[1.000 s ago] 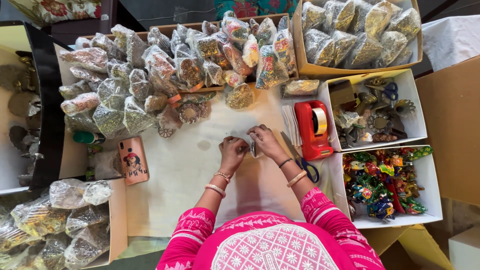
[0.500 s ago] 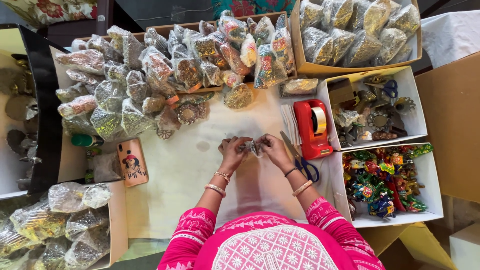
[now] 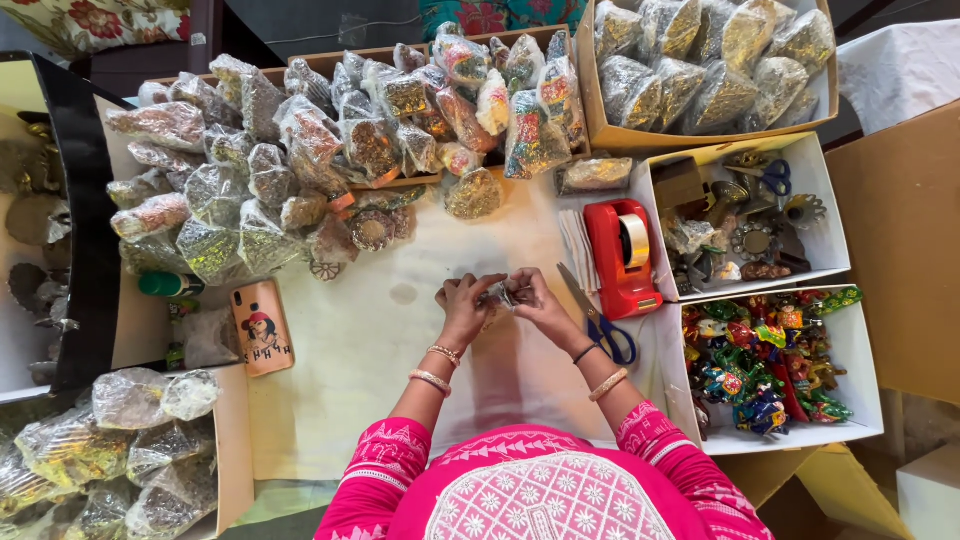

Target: The person wraps small decorative items in bubble wrap on a table. They pick up a piece of bubble wrap, place a decoration on it, and fold the wrap around the item. The wrapped items are then placed into a cardboard box.

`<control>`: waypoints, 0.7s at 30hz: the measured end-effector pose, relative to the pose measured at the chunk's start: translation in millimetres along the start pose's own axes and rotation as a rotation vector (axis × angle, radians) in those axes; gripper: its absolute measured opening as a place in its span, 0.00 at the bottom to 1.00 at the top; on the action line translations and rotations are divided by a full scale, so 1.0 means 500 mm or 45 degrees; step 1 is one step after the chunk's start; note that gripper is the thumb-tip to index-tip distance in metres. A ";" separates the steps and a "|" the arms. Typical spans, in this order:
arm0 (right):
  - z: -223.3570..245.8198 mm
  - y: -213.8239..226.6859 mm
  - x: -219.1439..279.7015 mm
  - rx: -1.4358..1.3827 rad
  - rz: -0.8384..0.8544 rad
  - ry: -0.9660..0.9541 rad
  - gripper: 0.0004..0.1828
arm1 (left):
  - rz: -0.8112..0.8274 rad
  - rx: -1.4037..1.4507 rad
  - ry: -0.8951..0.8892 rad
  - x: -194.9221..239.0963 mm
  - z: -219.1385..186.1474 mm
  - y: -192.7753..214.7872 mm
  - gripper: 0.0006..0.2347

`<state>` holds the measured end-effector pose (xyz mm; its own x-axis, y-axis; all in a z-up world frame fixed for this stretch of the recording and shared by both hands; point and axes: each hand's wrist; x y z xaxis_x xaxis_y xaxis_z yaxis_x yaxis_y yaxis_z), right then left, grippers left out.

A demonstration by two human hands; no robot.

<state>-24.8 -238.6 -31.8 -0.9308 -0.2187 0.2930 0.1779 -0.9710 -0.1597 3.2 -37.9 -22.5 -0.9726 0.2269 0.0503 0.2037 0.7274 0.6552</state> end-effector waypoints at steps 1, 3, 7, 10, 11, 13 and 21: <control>-0.009 0.007 0.003 -0.101 0.021 0.028 0.31 | 0.019 -0.006 -0.030 0.000 -0.004 0.005 0.18; 0.003 0.004 0.012 -0.164 0.001 0.020 0.30 | 0.081 -0.044 -0.034 -0.005 -0.011 0.018 0.17; 0.040 -0.004 0.034 0.150 -0.085 0.110 0.30 | 0.221 -0.120 -0.058 -0.015 -0.021 0.042 0.15; -0.006 0.014 0.042 0.334 -0.081 0.111 0.26 | 0.255 -0.172 -0.106 -0.023 -0.015 0.043 0.14; -0.024 0.019 0.035 0.334 -0.082 0.112 0.26 | 0.255 -0.172 -0.108 -0.025 -0.016 0.045 0.14; -0.063 0.030 0.029 0.176 -0.094 0.036 0.13 | 0.246 -0.178 -0.126 -0.024 -0.018 0.045 0.14; -0.093 0.027 0.010 0.057 -0.105 0.036 0.05 | 0.243 -0.162 -0.102 -0.023 -0.015 0.040 0.13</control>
<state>-41.6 -248.4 -76.3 -0.9513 -0.1359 0.2768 0.1141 -0.9891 -0.0933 17.4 -30.6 -4.3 -0.9048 0.4067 0.1261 0.3625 0.5802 0.7294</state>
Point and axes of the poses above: each hand's wrist, its own x-axis away from the middle knuckle, its own y-axis out of the back of the hand, z = x × y, and after that the axes turned 1 degree about y, right-handed
